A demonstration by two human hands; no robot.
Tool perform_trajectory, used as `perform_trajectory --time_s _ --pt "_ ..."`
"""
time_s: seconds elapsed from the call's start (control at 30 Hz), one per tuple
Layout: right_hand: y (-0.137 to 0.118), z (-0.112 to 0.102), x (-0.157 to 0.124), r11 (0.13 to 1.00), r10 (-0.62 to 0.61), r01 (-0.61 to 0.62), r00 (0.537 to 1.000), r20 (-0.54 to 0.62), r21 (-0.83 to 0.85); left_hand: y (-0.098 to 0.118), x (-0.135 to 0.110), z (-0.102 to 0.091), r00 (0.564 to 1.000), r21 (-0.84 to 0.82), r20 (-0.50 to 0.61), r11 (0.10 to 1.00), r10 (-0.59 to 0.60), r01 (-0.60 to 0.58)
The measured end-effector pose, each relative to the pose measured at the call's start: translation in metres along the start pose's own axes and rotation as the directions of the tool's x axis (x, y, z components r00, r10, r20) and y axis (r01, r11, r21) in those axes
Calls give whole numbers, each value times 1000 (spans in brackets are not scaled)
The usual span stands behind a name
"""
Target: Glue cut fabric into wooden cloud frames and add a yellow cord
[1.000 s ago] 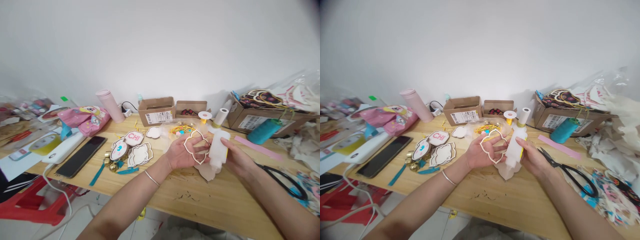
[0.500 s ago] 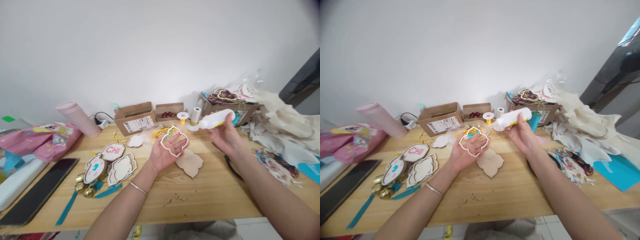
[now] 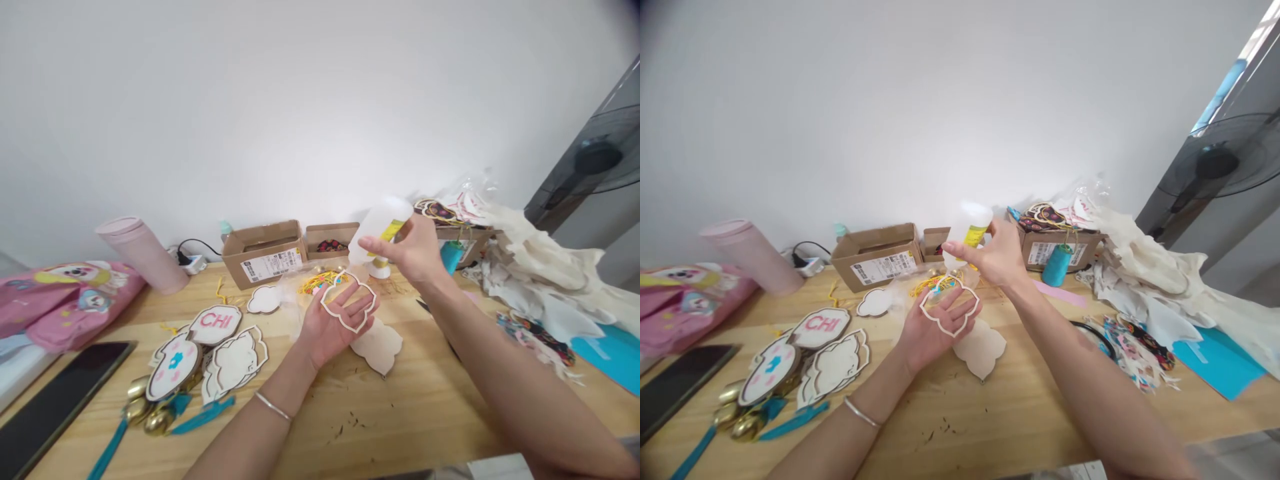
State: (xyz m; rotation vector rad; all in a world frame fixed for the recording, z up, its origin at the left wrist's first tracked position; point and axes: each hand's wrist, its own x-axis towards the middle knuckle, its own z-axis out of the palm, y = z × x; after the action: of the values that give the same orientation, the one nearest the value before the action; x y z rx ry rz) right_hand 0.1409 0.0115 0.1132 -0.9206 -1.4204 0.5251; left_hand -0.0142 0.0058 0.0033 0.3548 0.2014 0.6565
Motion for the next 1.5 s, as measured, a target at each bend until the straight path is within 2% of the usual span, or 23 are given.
perform_trajectory --time_s 0.2,0.4,0.67,1.07,1.5 --pt "18 -2 7 1000 24 -23 996 -90 17 -1 -1 8 998 17 -32 999 50 -50" --pt "25 -3 11 996 67 -62 995 -80 67 -2 2 3 999 30 -3 999 43 -43" --pt "21 2 9 997 72 -72 996 -51 1 -1 3 1 999 27 8 998 51 -52" --pt "16 9 -3 988 -56 47 997 -51 -148 -1 2 4 999 30 2 998 48 -48" --pt "19 10 -2 987 -20 13 999 -43 -159 -1 2 5 998 42 -8 998 57 -57"
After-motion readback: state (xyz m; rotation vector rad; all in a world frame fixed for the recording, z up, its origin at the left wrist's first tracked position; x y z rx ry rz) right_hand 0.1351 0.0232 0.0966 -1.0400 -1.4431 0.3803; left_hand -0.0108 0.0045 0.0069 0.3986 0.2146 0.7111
